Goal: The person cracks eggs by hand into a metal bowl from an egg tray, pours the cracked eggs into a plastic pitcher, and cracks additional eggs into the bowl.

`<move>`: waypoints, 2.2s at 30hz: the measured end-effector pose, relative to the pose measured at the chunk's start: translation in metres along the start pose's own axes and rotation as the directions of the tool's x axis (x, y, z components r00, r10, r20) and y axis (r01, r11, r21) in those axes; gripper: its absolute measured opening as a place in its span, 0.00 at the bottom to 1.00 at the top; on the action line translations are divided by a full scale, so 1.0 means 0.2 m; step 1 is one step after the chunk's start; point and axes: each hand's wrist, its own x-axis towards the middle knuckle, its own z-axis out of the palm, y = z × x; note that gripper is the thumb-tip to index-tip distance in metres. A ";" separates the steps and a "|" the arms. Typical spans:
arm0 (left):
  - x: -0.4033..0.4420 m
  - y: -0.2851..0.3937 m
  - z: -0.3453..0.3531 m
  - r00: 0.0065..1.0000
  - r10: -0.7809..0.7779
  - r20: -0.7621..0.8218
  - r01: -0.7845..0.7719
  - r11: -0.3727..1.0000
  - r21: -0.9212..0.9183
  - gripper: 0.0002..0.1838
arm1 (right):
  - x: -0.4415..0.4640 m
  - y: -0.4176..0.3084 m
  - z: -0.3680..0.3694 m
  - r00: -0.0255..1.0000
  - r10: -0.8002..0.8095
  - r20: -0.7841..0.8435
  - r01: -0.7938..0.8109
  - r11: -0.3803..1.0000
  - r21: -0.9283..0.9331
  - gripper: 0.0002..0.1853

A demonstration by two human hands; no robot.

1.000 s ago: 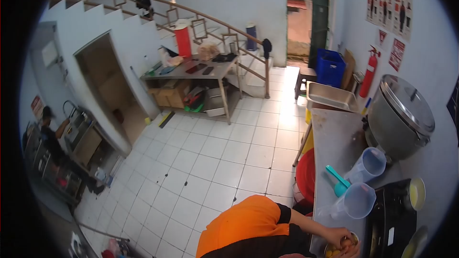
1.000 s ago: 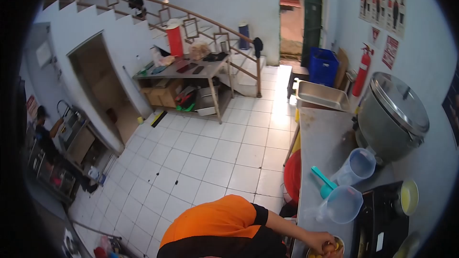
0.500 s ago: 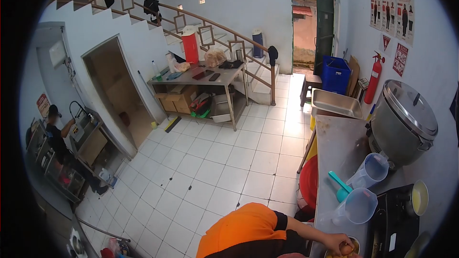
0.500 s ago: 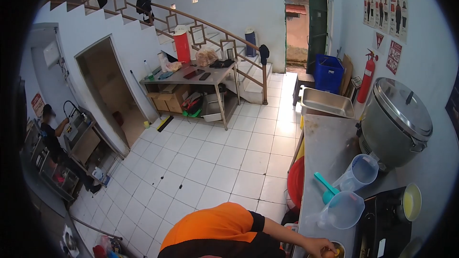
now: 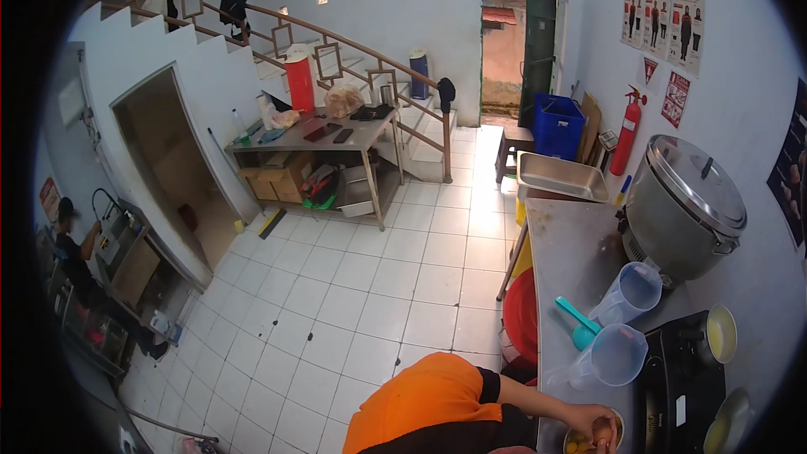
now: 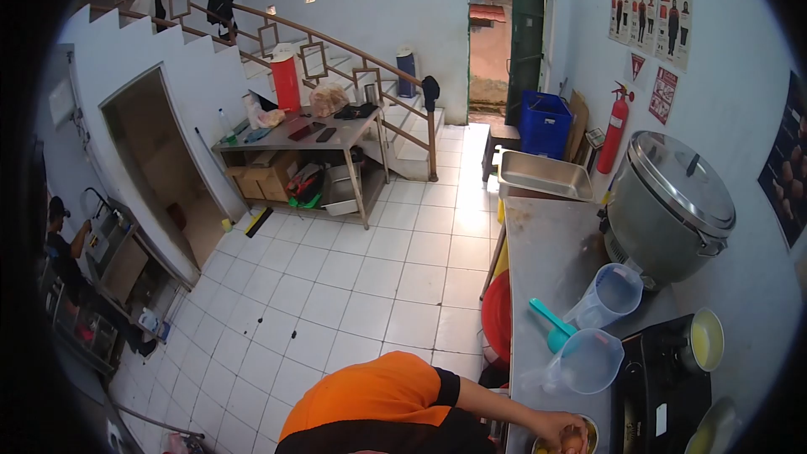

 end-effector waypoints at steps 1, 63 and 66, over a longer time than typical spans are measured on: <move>0.00 -0.01 0.02 1.000 -0.003 -0.016 0.003 1.000 -0.001 0.34 | -0.01 -0.01 0.00 1.000 0.010 0.008 -0.010 1.000 -0.002 0.19; 0.19 0.47 -0.04 0.974 0.050 0.219 -0.081 0.988 0.134 0.26 | -0.22 -0.42 0.05 0.708 -0.176 -0.684 -0.034 0.959 -0.281 0.33; 0.12 0.33 0.09 0.958 -0.018 0.285 -0.009 0.996 0.094 0.24 | -0.33 -0.37 0.18 0.713 0.436 -0.549 0.023 0.768 0.640 0.33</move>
